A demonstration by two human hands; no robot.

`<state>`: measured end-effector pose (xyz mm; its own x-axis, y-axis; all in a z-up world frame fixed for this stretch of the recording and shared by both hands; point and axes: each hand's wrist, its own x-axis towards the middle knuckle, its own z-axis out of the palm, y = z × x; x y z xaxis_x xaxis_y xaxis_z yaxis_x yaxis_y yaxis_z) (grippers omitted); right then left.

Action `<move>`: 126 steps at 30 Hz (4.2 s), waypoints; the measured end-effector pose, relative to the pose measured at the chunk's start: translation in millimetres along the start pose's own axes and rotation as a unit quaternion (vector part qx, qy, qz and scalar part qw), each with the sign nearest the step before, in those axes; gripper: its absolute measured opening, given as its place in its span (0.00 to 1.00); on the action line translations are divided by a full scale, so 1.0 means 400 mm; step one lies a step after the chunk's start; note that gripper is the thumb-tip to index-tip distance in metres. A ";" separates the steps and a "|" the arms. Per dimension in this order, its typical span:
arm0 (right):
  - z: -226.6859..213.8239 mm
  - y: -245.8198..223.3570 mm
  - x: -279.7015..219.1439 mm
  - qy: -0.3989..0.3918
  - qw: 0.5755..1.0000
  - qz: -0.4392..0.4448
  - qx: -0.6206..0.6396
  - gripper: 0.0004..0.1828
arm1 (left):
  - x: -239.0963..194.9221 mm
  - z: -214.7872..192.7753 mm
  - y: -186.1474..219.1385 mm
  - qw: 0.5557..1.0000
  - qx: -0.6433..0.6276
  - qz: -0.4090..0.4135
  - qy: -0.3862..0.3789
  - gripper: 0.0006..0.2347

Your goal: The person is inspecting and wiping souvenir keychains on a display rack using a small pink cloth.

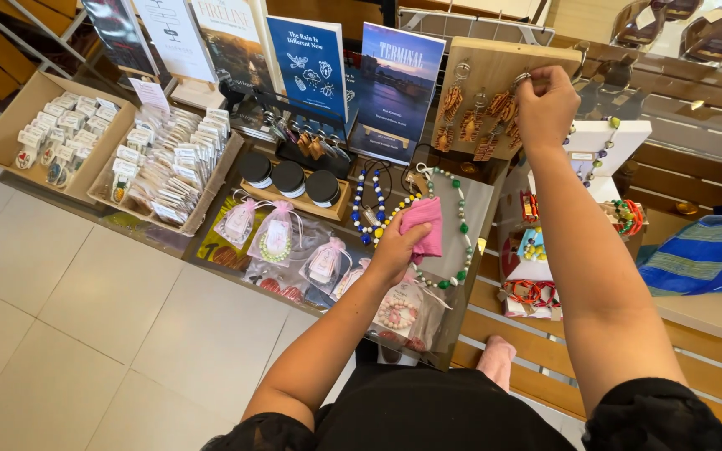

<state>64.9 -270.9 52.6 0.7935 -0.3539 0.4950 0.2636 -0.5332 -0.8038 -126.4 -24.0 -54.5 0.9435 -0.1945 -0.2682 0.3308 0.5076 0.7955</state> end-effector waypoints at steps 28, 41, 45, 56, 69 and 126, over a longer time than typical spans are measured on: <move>-0.063 -0.085 0.006 -0.068 0.985 0.101 0.123 0.07 | -0.015 0.003 0.004 0.998 0.037 -0.015 -0.055 0.21; -0.105 -0.112 -0.228 -0.076 0.990 0.067 0.100 0.07 | -0.012 -0.059 0.039 0.999 0.007 0.007 -0.045 0.20; -0.105 -0.091 -0.377 -0.094 0.977 0.168 0.090 0.09 | -0.020 -0.074 0.063 0.999 -0.008 0.010 -0.043 0.20; -0.118 -0.045 -0.660 -0.138 0.912 0.304 0.240 0.08 | -0.024 -0.115 0.054 0.997 0.009 -0.024 -0.074 0.20; -0.083 -0.039 -0.758 -0.090 0.907 0.336 0.237 0.07 | -0.029 -0.197 0.028 0.993 -0.024 -0.033 -0.108 0.21; 0.000 0.224 -0.673 -0.136 0.932 0.312 0.127 0.09 | -0.096 -0.105 -0.002 0.997 0.056 -0.017 -0.046 0.24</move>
<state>-125.0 -223.4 -152.6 0.9364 -0.3075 -0.1689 -0.2017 -0.0783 -0.9763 -162.1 18.3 -67.6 0.9244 -0.2883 -0.2498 0.3538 0.4030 0.8441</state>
